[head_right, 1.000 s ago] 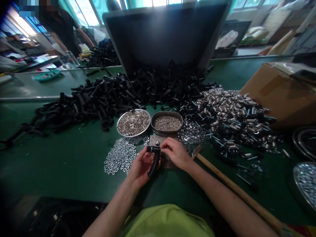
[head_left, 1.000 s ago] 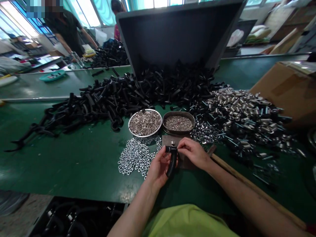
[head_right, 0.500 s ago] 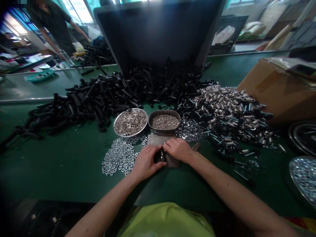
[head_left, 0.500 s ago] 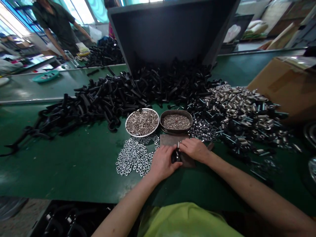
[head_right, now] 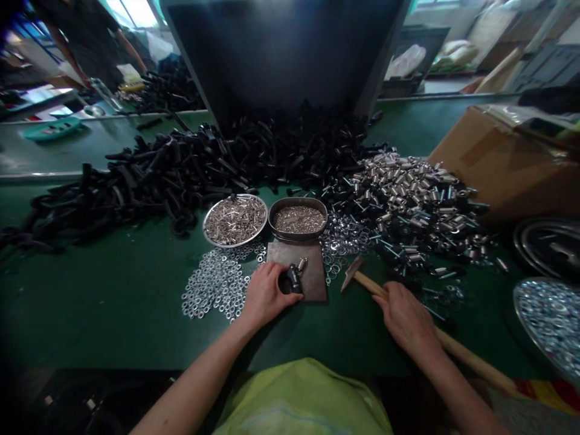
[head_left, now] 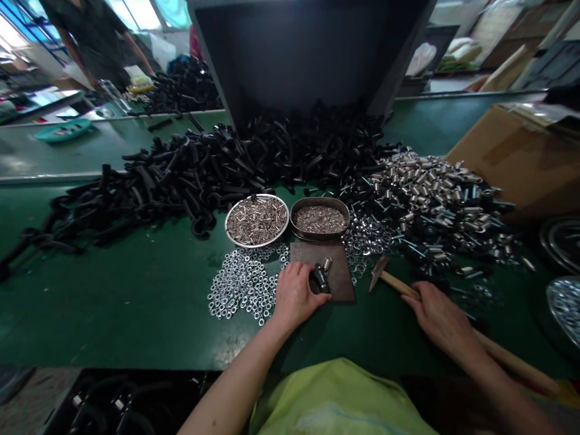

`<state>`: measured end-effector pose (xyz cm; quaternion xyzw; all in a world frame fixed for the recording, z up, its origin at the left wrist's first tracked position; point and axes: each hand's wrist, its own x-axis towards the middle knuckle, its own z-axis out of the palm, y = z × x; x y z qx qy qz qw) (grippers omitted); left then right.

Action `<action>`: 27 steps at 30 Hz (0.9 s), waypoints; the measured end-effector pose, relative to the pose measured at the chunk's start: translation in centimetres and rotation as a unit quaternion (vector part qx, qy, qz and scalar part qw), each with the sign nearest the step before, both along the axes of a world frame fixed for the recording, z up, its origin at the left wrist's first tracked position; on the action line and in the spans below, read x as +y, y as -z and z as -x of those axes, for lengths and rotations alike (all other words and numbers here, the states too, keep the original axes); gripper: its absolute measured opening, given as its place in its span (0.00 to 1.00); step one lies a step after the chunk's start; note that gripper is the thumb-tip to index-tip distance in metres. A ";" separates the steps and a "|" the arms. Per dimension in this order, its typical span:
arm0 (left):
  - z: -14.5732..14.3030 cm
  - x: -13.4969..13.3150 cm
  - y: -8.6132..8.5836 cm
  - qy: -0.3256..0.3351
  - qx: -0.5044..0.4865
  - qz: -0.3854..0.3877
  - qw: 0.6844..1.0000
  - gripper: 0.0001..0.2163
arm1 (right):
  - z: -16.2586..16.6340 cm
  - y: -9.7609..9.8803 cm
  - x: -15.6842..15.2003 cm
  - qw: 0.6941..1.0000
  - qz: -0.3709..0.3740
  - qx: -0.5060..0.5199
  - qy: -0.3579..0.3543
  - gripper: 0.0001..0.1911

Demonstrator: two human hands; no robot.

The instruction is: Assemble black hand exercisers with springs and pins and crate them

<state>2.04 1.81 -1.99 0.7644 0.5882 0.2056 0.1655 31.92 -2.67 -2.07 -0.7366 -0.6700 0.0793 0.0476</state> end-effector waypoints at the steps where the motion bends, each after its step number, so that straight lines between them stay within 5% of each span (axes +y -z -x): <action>1: 0.0 0.0 0.0 0.001 -0.001 0.002 1.000 0.26 | 0.8 -0.8 0.0 0.999 0.001 0.047 0.008 0.12; 6: 0.0 0.1 -0.1 0.000 0.003 0.008 1.000 0.26 | 6.9 -5.1 1.2 0.956 -0.073 0.269 -0.096 0.19; 12: -0.1 0.1 0.0 -0.005 0.011 -0.005 1.000 0.26 | 9.7 -4.8 2.7 0.954 -0.061 0.168 -0.242 0.19; 17: -0.1 0.2 0.0 -0.008 0.007 0.004 1.000 0.26 | 9.7 -5.8 1.9 0.923 -0.231 0.204 -0.228 0.19; 23: -0.2 0.1 0.0 -0.013 0.017 0.006 1.000 0.26 | 8.8 -2.7 2.2 0.964 -0.092 0.098 -0.228 0.19; 27: -0.2 0.0 0.0 -0.014 0.013 0.005 1.000 0.26 | 5.2 -1.1 0.8 0.978 -0.150 0.025 -0.146 0.22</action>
